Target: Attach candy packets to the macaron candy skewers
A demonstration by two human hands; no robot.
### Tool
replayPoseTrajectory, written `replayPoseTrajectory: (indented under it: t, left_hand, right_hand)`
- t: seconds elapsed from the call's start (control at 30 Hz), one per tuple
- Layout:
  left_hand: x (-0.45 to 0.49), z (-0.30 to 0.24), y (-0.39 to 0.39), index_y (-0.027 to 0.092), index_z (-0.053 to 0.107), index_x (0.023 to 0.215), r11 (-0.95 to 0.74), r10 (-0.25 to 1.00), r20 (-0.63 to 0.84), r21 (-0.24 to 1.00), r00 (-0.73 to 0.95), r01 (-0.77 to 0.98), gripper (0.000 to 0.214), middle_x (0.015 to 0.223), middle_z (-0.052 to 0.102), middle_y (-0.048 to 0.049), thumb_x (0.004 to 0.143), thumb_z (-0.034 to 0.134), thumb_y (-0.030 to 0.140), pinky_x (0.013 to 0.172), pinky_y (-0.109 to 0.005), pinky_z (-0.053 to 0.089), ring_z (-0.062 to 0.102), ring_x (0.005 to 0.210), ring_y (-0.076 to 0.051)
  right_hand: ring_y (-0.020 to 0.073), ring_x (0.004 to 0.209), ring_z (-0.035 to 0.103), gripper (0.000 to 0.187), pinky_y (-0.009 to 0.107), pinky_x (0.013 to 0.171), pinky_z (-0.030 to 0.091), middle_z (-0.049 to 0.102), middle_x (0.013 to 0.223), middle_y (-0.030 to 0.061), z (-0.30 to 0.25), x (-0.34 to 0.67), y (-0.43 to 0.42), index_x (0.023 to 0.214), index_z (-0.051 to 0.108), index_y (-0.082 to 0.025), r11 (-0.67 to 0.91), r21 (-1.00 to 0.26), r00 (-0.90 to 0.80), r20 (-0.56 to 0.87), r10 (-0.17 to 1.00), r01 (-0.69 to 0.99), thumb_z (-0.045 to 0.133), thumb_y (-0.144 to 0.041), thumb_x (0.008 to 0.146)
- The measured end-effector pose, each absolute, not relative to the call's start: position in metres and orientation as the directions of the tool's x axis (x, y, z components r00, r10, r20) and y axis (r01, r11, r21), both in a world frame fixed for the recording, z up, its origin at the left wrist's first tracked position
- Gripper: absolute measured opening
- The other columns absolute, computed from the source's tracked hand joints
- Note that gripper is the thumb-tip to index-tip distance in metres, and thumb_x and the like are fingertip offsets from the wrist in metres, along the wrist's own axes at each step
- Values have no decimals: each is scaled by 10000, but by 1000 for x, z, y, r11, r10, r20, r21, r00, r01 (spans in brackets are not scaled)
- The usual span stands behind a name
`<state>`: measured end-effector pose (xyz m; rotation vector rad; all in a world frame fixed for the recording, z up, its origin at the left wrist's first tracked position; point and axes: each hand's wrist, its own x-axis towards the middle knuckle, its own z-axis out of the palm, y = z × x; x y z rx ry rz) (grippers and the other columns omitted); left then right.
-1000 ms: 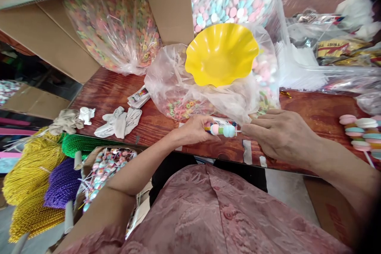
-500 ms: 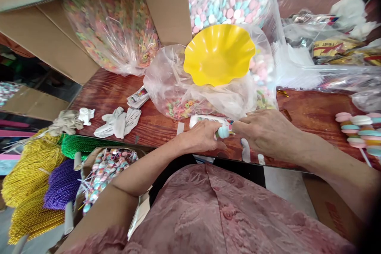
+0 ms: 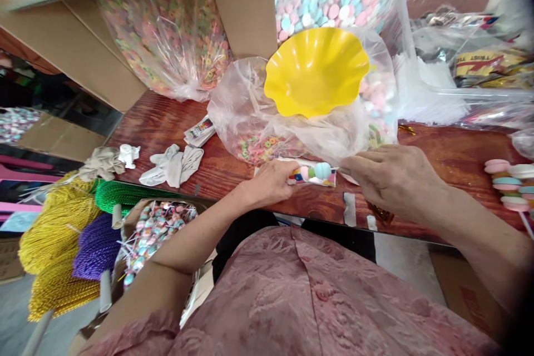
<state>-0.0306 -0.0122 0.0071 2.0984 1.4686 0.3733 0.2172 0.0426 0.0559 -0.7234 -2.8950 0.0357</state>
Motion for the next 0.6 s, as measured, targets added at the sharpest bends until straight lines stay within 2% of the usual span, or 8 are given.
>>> replayPoseTrajectory:
  t: [0.1, 0.2, 0.4, 0.5, 0.6]
  left_hand:
    - [-26, 11, -11, 179, 658, 948, -189, 899, -132, 742, 417, 643, 202, 858, 690, 3, 753, 672, 233, 743, -268, 467, 624, 812, -175]
    - [-20, 14, -9, 173, 645, 852, -145, 869, -169, 811, 465, 566, 159, 776, 637, 30, 721, 703, 243, 699, -243, 438, 579, 758, -150]
    - [-6, 7, -7, 163, 590, 747, -129, 870, -191, 802, 455, 584, 195, 716, 579, 37, 681, 750, 252, 653, -247, 386, 522, 704, -138]
    - [-4, 7, -8, 168, 606, 788, -134, 880, -191, 778, 434, 614, 181, 743, 609, 29, 693, 740, 243, 650, -250, 399, 551, 717, -146]
    - [-9, 11, -9, 182, 630, 929, -191, 901, -153, 702, 407, 686, 256, 859, 676, -3, 716, 733, 280, 697, -274, 444, 606, 798, -182]
  right_hand:
    - [157, 605, 506, 239, 310, 625, 282, 621, 666, 28, 52, 217, 42, 823, 637, -192, 925, 67, -921, 140, 363, 375, 423, -88, 847]
    - [145, 595, 487, 222, 301, 622, 260, 595, 649, 21, 45, 215, 40, 829, 630, -176, 941, 106, -939, 164, 302, 321, 436, -73, 861]
    - [120, 572, 469, 224, 274, 587, 201, 630, 690, 19, 37, 200, 39, 877, 623, -164, 954, 16, -953, 52, 300, 301, 437, -42, 852]
    - [115, 558, 468, 241, 269, 569, 192, 623, 674, 13, 40, 194, 40, 856, 621, -166, 945, -39, -946, 19, 325, 324, 422, -32, 831]
    - [121, 573, 494, 232, 274, 570, 209, 631, 677, 21, 44, 195, 41, 852, 624, -165, 930, -54, -930, 30, 366, 364, 417, -61, 840]
